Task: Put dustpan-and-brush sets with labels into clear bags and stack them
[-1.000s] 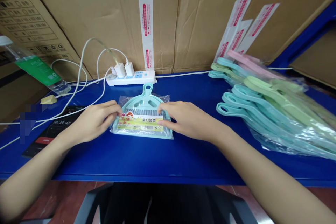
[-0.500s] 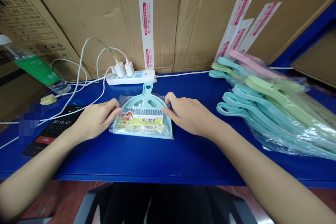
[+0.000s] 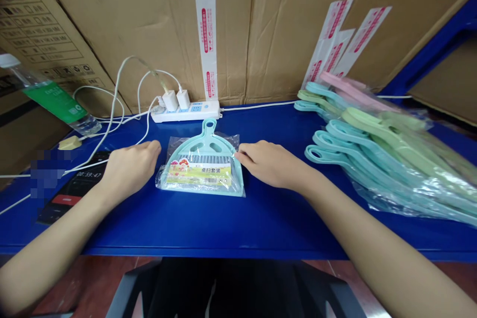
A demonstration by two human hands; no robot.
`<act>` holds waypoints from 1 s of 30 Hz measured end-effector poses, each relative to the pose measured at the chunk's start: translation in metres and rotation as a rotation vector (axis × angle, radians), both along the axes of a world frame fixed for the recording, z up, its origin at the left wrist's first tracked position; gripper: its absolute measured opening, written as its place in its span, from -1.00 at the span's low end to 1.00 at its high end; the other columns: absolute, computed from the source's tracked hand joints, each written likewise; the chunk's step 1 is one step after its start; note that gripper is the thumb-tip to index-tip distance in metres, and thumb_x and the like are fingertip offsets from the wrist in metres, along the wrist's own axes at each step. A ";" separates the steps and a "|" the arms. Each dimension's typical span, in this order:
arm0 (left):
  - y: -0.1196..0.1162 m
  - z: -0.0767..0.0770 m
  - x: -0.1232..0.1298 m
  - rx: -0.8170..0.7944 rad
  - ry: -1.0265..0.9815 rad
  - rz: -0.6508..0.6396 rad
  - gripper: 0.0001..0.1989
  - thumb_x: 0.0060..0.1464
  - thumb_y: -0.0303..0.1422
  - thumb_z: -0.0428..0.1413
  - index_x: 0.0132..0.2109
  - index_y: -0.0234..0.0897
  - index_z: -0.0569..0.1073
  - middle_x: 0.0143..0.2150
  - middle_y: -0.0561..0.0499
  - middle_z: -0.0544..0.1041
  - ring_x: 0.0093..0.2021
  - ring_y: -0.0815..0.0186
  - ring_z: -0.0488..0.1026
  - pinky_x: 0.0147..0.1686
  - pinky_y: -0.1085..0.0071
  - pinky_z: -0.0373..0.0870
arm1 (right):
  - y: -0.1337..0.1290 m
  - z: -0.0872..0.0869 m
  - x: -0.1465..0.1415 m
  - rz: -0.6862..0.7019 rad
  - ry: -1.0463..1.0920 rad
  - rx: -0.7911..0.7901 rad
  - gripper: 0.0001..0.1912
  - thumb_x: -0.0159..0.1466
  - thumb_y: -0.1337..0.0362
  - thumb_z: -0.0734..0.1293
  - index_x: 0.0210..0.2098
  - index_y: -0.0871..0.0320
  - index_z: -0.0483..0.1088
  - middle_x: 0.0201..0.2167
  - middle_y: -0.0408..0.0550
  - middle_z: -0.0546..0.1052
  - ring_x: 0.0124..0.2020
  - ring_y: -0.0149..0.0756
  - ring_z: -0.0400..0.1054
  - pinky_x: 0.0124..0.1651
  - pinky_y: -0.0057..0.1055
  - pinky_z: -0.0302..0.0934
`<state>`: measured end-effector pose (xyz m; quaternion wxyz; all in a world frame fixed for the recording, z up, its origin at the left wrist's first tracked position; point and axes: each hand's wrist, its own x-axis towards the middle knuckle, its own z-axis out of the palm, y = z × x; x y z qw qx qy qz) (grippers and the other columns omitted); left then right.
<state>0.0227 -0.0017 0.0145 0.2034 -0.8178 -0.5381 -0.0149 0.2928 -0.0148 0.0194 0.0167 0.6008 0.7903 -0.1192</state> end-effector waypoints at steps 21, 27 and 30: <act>-0.027 -0.033 0.023 -0.072 -0.114 -0.884 -0.68 0.31 -0.28 -0.05 0.04 -0.42 0.39 -0.07 -0.16 0.55 -0.10 0.14 0.54 0.06 0.24 0.43 | 0.072 -0.009 -0.064 -0.076 0.694 -0.174 -0.69 0.43 0.20 0.12 -0.07 0.18 0.44 -0.16 0.06 0.60 -0.32 -0.33 0.46 -0.25 -0.42 0.34; -0.023 -0.032 0.025 -0.142 -0.105 -0.685 -0.58 0.34 -0.20 -0.09 0.13 -0.45 0.32 0.03 -0.23 0.51 -0.03 0.08 0.53 0.05 0.17 0.47 | 0.074 -0.013 -0.077 -0.043 0.690 -0.100 -0.54 0.44 0.20 0.09 0.25 0.22 0.25 -0.02 0.12 0.59 -0.14 -0.18 0.51 -0.11 -0.27 0.41; -0.024 -0.030 0.030 -0.167 -0.099 -0.625 -0.54 0.34 -0.17 -0.09 0.16 -0.48 0.31 0.06 -0.26 0.49 0.01 0.04 0.52 0.06 0.16 0.47 | 0.063 -0.013 -0.072 0.004 0.651 -0.024 -0.50 0.42 0.19 0.12 0.28 0.24 0.21 0.06 0.17 0.54 0.01 -0.08 0.46 0.06 -0.13 0.35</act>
